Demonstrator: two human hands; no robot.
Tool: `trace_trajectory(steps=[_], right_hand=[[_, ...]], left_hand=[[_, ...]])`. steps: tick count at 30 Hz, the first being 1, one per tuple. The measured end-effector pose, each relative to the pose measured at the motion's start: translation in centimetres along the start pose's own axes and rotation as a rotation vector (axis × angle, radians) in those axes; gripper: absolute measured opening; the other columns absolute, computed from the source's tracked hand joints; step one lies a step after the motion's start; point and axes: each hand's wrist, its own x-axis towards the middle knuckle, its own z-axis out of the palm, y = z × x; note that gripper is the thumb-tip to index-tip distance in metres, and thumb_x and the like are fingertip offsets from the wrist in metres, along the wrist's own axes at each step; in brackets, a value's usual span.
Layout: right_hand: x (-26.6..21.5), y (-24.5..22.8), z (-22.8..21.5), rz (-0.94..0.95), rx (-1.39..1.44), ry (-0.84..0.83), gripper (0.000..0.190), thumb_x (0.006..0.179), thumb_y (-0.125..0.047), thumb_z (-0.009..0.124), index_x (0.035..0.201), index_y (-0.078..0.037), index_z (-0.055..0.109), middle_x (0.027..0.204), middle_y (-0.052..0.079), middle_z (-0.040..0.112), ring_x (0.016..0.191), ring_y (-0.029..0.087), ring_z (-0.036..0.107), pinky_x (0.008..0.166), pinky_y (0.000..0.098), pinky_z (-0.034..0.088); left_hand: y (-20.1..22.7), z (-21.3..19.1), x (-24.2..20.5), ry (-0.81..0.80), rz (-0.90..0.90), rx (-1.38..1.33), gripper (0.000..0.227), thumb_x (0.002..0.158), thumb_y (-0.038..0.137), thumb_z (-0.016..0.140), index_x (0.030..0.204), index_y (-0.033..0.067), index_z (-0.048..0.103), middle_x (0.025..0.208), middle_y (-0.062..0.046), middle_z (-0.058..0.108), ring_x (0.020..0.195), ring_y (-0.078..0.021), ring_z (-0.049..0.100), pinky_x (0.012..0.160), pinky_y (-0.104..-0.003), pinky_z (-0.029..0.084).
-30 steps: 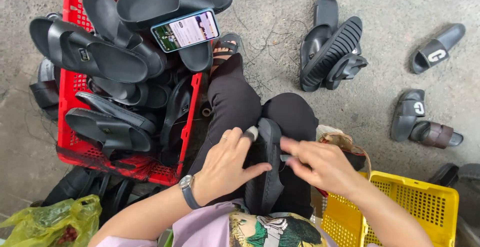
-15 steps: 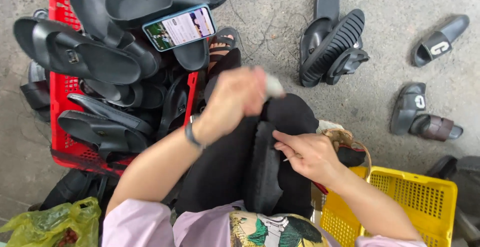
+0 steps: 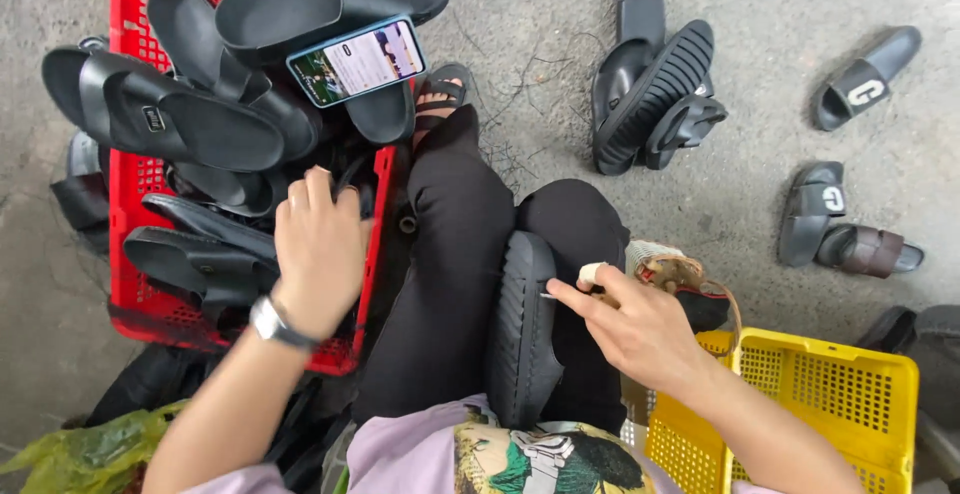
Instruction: Hand-sewing a rubber shoe sole using a needle and thread to attach it or reinforce it.
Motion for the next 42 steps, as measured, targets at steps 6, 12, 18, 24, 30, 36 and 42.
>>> trace_trajectory(steps=[6,12,18,24,30,36,42], right_hand=[[0.7,-0.5,-1.0,0.015,-0.094,-0.12,0.047,0.087,-0.015,0.05,0.129,-0.034,0.057,0.095,0.0,0.051,0.056,0.02,0.062,0.049,0.0294,0.052],[1.7,-1.3,-2.2,-0.13,-0.287,-0.151,0.045,0.085,-0.016,0.054,0.128,-0.029,0.055,0.091,-0.001,0.047,0.063,0.016,0.059,0.052,0.0257,0.05],[1.2,-0.7,-0.6,-0.159,-0.128,-0.183,0.037,0.088,-0.003,0.056,0.124,-0.009,0.055,0.093,0.005,0.053,0.068,0.02,0.057,0.055,0.0311,0.049],[1.0,-0.4,1.3,-0.182,-0.131,-0.108,0.032,0.087,0.001,0.052,0.117,-0.007,0.057,0.091,0.007,0.053,0.071,0.022,0.061,0.061,0.032,0.05],[1.1,-0.9,1.0,-0.132,-0.009,-0.089,0.026,0.088,-0.001,0.056,0.114,-0.003,0.053,0.095,0.011,0.054,0.077,0.026,0.061,0.063,0.036,0.051],[1.6,-1.2,-0.4,-0.007,-0.047,-0.236,0.035,0.09,-0.018,0.061,0.123,-0.01,0.05,0.097,0.004,0.056,0.067,0.022,0.063,0.052,0.0323,0.046],[0.1,-0.6,2.1,0.012,0.125,-0.041,0.026,0.09,-0.013,0.061,0.113,-0.005,0.056,0.096,0.011,0.067,0.077,0.024,0.067,0.064,0.033,0.054]], left_hand=[[7.4,-0.1,-4.2,0.165,0.201,-0.079,0.019,0.085,0.023,0.067,0.081,0.0052,0.064,0.102,-0.013,0.058,0.098,-0.0301,0.06,0.074,-0.033,0.051],[10.0,1.8,-3.8,0.058,0.367,-0.892,0.039,0.077,0.029,0.078,0.079,-0.0012,0.054,0.109,-0.016,0.057,0.104,-0.0334,0.063,0.079,-0.036,0.057],[9.3,1.8,-3.1,0.037,0.428,-1.045,0.042,0.073,0.02,0.082,0.09,-0.0045,0.052,0.113,-0.018,0.054,0.091,-0.0305,0.062,0.076,-0.036,0.053],[9.5,2.7,-3.1,0.042,0.395,-1.055,0.046,0.068,0.022,0.085,0.09,-0.0059,0.055,0.114,-0.019,0.057,0.095,-0.0325,0.064,0.082,-0.037,0.055],[9.9,1.8,-3.6,0.059,0.363,-0.938,0.063,0.068,0.032,0.085,0.099,-0.0077,0.047,0.117,-0.021,0.046,0.102,-0.0391,0.056,0.077,-0.043,0.052],[9.9,-2.0,-5.7,-0.198,0.174,-1.512,0.014,0.077,0.018,0.076,0.082,0.0092,0.066,0.119,-0.008,0.059,0.111,-0.0126,0.055,0.044,-0.013,0.049],[10.2,0.6,-4.8,-0.154,0.044,-1.29,0.008,0.089,0.007,0.061,0.096,0.0083,0.062,0.081,-0.001,0.056,0.065,-0.0112,0.048,0.053,-0.025,0.038]])
